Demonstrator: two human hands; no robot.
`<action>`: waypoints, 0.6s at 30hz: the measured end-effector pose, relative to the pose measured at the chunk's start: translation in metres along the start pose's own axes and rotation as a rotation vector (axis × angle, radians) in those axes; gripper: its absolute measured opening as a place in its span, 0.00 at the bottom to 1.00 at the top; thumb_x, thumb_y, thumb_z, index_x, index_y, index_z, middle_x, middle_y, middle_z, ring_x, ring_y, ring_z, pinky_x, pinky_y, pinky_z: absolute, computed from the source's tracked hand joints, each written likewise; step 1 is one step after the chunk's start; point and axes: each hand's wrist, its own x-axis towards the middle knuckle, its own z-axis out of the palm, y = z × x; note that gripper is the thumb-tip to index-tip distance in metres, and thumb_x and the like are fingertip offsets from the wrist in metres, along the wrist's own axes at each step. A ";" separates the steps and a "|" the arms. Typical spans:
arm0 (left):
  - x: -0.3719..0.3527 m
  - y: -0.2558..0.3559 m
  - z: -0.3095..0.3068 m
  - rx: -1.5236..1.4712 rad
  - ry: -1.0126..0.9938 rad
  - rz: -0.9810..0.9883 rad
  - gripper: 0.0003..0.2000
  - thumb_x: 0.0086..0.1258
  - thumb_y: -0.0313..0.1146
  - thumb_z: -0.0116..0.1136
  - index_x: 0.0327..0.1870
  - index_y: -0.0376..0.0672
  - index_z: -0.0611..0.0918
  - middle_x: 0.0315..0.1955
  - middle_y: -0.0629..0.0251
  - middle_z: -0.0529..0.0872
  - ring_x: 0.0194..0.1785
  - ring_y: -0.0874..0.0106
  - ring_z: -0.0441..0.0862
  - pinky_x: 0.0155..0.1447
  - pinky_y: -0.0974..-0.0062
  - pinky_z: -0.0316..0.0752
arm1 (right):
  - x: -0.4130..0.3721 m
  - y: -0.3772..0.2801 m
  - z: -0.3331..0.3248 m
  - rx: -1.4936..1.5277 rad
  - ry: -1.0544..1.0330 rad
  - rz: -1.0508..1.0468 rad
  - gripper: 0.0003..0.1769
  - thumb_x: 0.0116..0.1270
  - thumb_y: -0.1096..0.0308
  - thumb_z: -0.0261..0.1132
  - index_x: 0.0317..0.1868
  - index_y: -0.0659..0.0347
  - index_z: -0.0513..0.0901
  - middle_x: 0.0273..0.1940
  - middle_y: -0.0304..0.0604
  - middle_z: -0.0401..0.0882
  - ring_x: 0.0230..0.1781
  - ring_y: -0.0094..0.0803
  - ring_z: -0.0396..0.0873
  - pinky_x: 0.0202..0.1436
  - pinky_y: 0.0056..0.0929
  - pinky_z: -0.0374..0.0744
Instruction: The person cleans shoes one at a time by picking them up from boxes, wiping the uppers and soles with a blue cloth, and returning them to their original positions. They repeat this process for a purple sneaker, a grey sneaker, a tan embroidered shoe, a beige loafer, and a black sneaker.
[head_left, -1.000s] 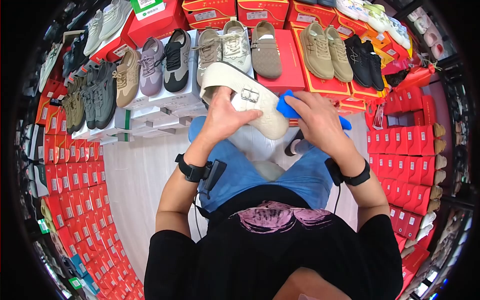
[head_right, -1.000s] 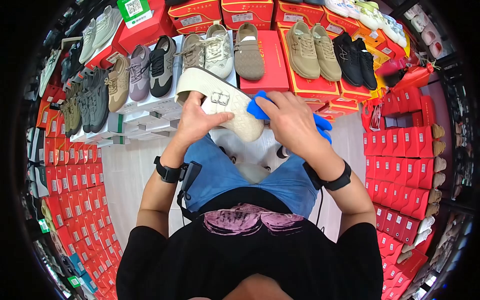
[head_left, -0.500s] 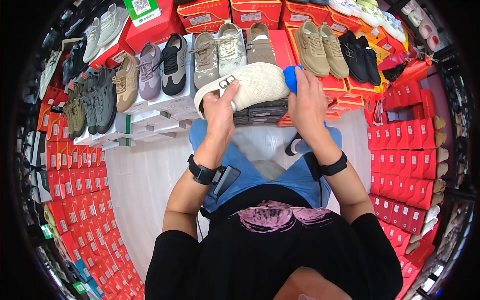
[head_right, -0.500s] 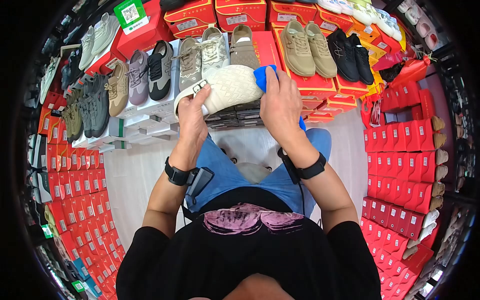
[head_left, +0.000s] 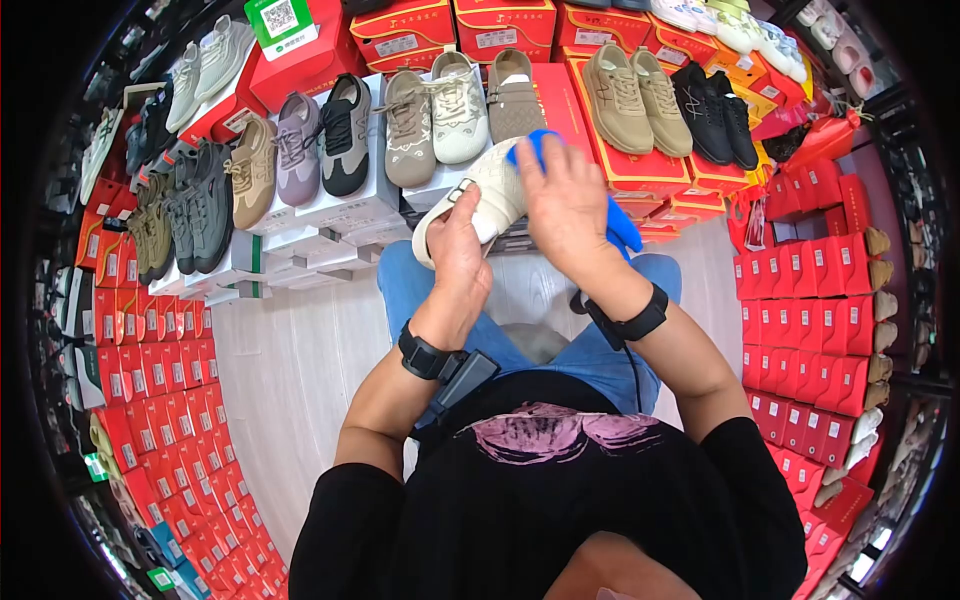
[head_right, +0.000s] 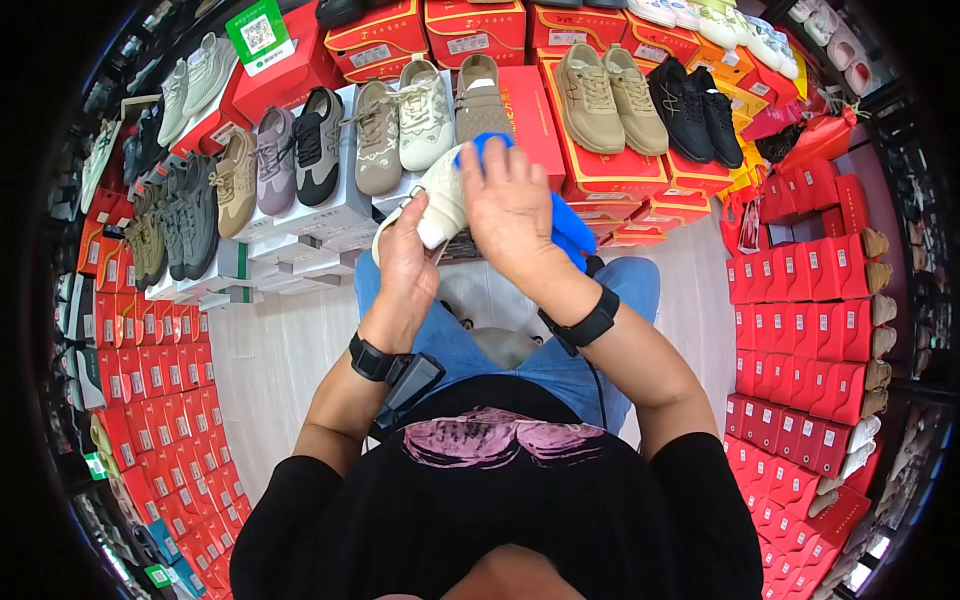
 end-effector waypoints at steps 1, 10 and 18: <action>-0.001 -0.001 0.001 0.001 -0.001 -0.001 0.16 0.66 0.37 0.60 0.50 0.38 0.79 0.44 0.63 0.84 0.46 0.68 0.83 0.52 0.68 0.79 | -0.002 -0.008 0.001 0.051 -0.056 -0.081 0.32 0.49 0.73 0.63 0.60 0.61 0.74 0.56 0.52 0.71 0.52 0.46 0.72 0.50 0.41 0.72; 0.008 -0.011 -0.014 -0.156 0.055 -0.217 0.15 0.71 0.42 0.55 0.51 0.41 0.77 0.44 0.65 0.84 0.44 0.68 0.84 0.46 0.67 0.80 | -0.007 -0.010 -0.009 0.289 -0.044 -0.343 0.25 0.50 0.71 0.63 0.52 0.52 0.81 0.55 0.43 0.75 0.52 0.40 0.73 0.48 0.38 0.71; 0.014 -0.006 -0.009 -0.170 0.025 -0.312 0.16 0.71 0.40 0.50 0.54 0.43 0.76 0.49 0.64 0.83 0.51 0.66 0.81 0.55 0.65 0.78 | 0.005 0.036 0.001 0.107 0.217 -0.074 0.26 0.49 0.75 0.63 0.53 0.49 0.81 0.55 0.42 0.75 0.51 0.41 0.74 0.47 0.39 0.70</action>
